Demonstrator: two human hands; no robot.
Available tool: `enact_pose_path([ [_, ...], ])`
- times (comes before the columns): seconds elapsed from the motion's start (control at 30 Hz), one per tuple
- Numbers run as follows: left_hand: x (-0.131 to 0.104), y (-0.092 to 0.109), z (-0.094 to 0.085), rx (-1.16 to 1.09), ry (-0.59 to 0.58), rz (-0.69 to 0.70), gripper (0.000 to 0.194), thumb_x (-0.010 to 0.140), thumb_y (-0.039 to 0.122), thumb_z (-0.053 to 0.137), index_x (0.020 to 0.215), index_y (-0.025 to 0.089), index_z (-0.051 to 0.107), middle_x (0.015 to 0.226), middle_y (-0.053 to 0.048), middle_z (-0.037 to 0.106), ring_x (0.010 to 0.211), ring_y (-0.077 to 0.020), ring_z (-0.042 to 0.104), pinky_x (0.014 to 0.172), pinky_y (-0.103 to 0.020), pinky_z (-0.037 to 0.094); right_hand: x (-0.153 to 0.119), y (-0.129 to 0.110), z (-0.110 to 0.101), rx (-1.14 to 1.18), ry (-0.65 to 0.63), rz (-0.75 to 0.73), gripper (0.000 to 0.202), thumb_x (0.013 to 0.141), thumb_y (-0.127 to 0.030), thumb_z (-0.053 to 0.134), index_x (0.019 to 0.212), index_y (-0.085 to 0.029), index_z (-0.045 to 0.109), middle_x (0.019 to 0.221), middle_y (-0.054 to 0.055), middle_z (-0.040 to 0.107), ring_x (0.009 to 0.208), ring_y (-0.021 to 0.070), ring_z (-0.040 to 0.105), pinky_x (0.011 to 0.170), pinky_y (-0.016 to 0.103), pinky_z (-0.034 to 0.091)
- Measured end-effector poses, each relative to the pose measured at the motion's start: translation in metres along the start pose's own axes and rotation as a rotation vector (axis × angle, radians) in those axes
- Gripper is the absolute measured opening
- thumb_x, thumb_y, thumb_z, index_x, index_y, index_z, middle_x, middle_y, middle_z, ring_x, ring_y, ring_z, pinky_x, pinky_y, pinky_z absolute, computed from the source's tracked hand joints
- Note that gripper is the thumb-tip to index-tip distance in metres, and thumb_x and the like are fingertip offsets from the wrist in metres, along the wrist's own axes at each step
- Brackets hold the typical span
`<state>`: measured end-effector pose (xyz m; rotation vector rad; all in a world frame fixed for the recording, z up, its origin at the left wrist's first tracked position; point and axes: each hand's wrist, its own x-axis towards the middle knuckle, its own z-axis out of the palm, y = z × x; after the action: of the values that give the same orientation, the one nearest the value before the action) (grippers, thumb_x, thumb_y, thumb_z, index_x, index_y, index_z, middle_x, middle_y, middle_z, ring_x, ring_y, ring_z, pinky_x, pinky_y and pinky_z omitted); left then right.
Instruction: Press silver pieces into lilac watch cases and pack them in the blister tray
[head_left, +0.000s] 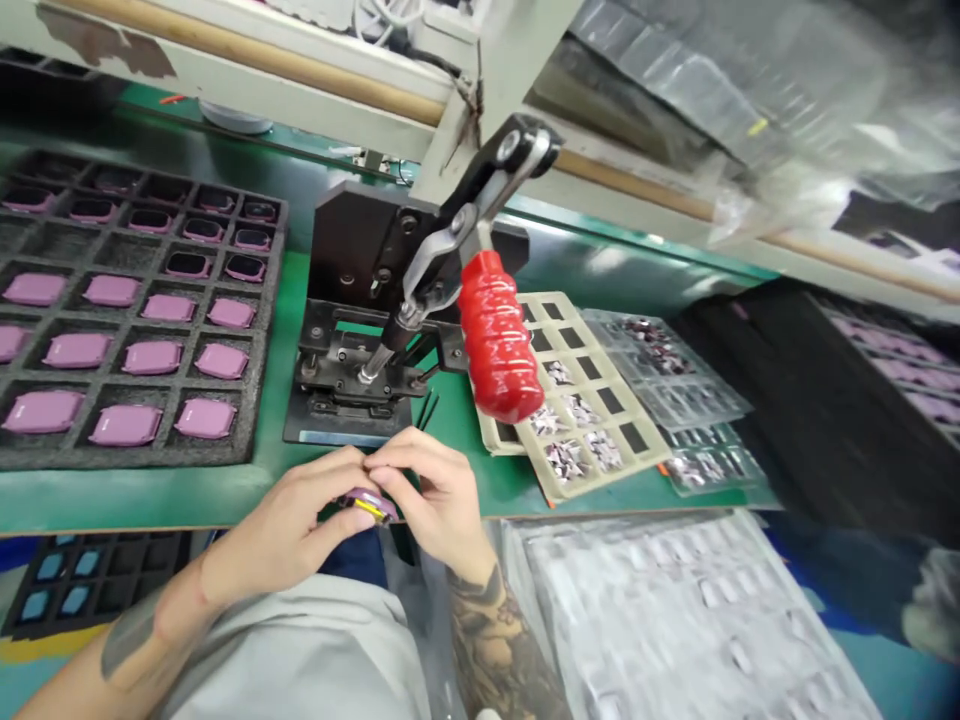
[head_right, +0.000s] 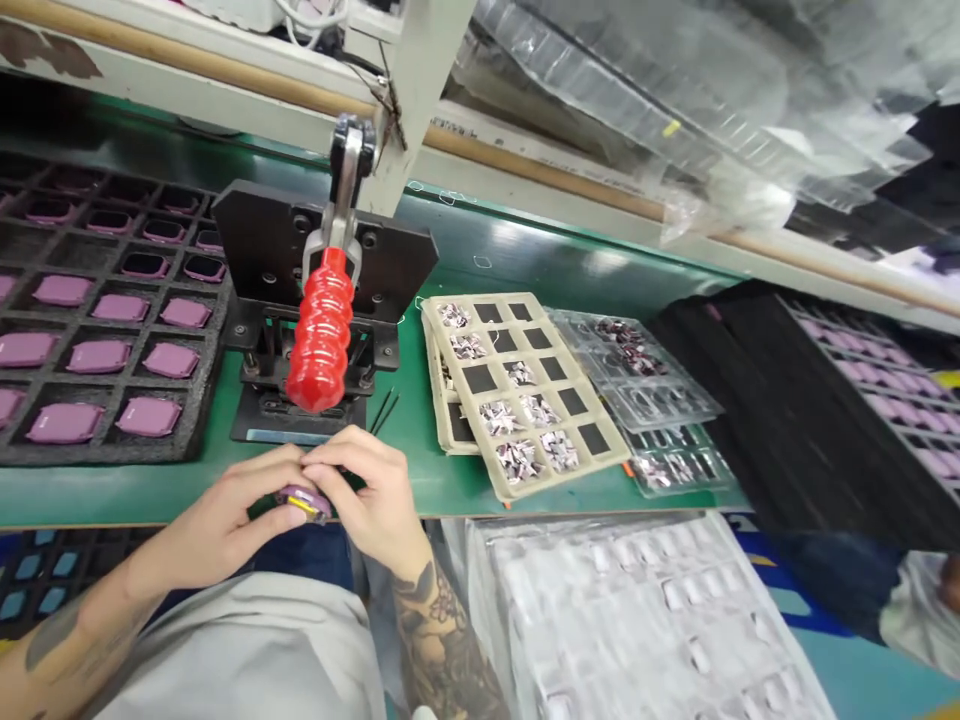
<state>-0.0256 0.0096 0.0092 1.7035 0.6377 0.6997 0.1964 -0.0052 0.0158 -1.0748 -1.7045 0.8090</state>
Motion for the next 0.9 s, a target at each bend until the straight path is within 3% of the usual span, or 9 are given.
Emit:
enact_pose_path([
  [0.13, -0.001, -0.005, -0.005, -0.138, 0.024, 0.005, 0.020, 0.112, 0.034, 0.064, 0.104, 0.020, 0.076, 0.103, -0.006, 0.069, 0.097, -0.0218, 0.064, 0.090, -0.031, 0.050, -0.005, -0.003, -0.003, -0.024, -0.110, -0.016, 0.026, 0.107, -0.017, 0.072, 0.126, -0.028, 0.085, 0.104, 0.005, 0.079, 0.091, 0.0166, 0.076, 0.079, 0.030, 0.062],
  [0.33, 0.000, -0.007, -0.005, -0.172, 0.010, 0.039, 0.022, 0.114, 0.038, 0.062, 0.115, 0.019, 0.074, 0.112, -0.008, 0.076, 0.104, -0.0225, 0.070, 0.098, -0.032, 0.052, -0.009, 0.003, 0.010, -0.083, 0.160, -0.002, 0.014, 0.107, -0.017, 0.071, 0.101, -0.023, 0.082, 0.094, 0.003, 0.076, 0.087, 0.0168, 0.072, 0.081, 0.032, 0.061],
  [0.43, 0.001, -0.006, -0.003, -0.145, 0.023, -0.006, 0.021, 0.115, 0.037, 0.061, 0.116, 0.021, 0.074, 0.116, -0.007, 0.078, 0.107, -0.0219, 0.072, 0.099, -0.032, 0.053, -0.009, 0.007, 0.016, -0.073, 0.115, 0.013, 0.016, 0.108, -0.018, 0.068, 0.101, -0.023, 0.081, 0.095, 0.004, 0.077, 0.088, 0.0176, 0.073, 0.081, 0.033, 0.061],
  [0.53, 0.000, -0.007, -0.001, -0.106, 0.093, -0.005, 0.018, 0.115, 0.034, 0.062, 0.116, 0.022, 0.074, 0.122, -0.008, 0.077, 0.112, -0.0221, 0.072, 0.102, -0.033, 0.053, -0.010, 0.007, 0.014, -0.106, 0.080, -0.002, 0.020, 0.109, -0.014, 0.065, 0.110, -0.024, 0.082, 0.101, 0.005, 0.079, 0.093, 0.0185, 0.075, 0.084, 0.034, 0.062],
  [0.67, -0.007, -0.012, 0.006, -0.234, 0.321, 0.017, 0.014, 0.114, 0.030, 0.065, 0.119, 0.022, 0.074, 0.113, -0.007, 0.078, 0.101, -0.0196, 0.075, 0.091, -0.031, 0.058, -0.013, -0.001, -0.010, -0.262, 0.283, -0.070, 0.024, 0.105, -0.010, 0.070, 0.117, -0.026, 0.081, 0.109, 0.006, 0.077, 0.100, 0.0206, 0.074, 0.089, 0.037, 0.062],
  [0.7, -0.008, -0.013, 0.008, -0.309, 0.395, 0.000, 0.014, 0.114, 0.030, 0.065, 0.122, 0.022, 0.072, 0.107, -0.006, 0.079, 0.091, -0.0180, 0.076, 0.083, -0.029, 0.058, -0.014, -0.003, -0.017, -0.301, 0.264, -0.075, 0.025, 0.104, -0.009, 0.071, 0.118, -0.026, 0.081, 0.110, 0.006, 0.076, 0.101, 0.0208, 0.074, 0.090, 0.037, 0.061],
  [0.77, -0.010, -0.015, 0.011, -0.430, 0.497, -0.051, 0.015, 0.115, 0.032, 0.064, 0.124, 0.022, 0.069, 0.097, -0.004, 0.080, 0.075, -0.0160, 0.075, 0.069, -0.027, 0.057, -0.018, -0.009, -0.028, -0.402, 0.070, -0.078, 0.026, 0.105, -0.009, 0.070, 0.123, -0.026, 0.078, 0.115, 0.007, 0.077, 0.104, 0.0213, 0.073, 0.091, 0.038, 0.061],
  [0.83, -0.010, -0.015, 0.012, -0.442, 0.504, -0.094, 0.016, 0.115, 0.034, 0.065, 0.123, 0.022, 0.069, 0.093, -0.003, 0.080, 0.071, -0.0151, 0.074, 0.066, -0.026, 0.056, -0.021, -0.012, -0.029, -0.574, -0.181, -0.097, 0.025, 0.109, -0.012, 0.065, 0.130, -0.024, 0.076, 0.121, 0.009, 0.078, 0.110, 0.0237, 0.071, 0.092, 0.040, 0.061],
  [0.9, -0.008, -0.015, 0.011, -0.360, 0.454, -0.124, 0.017, 0.114, 0.035, 0.067, 0.122, 0.021, 0.072, 0.087, -0.001, 0.076, 0.070, -0.0135, 0.071, 0.066, -0.024, 0.055, -0.024, -0.015, -0.022, -0.770, -0.322, -0.161, 0.025, 0.112, -0.015, 0.060, 0.132, -0.019, 0.074, 0.123, 0.012, 0.079, 0.111, 0.0264, 0.069, 0.090, 0.042, 0.059],
])
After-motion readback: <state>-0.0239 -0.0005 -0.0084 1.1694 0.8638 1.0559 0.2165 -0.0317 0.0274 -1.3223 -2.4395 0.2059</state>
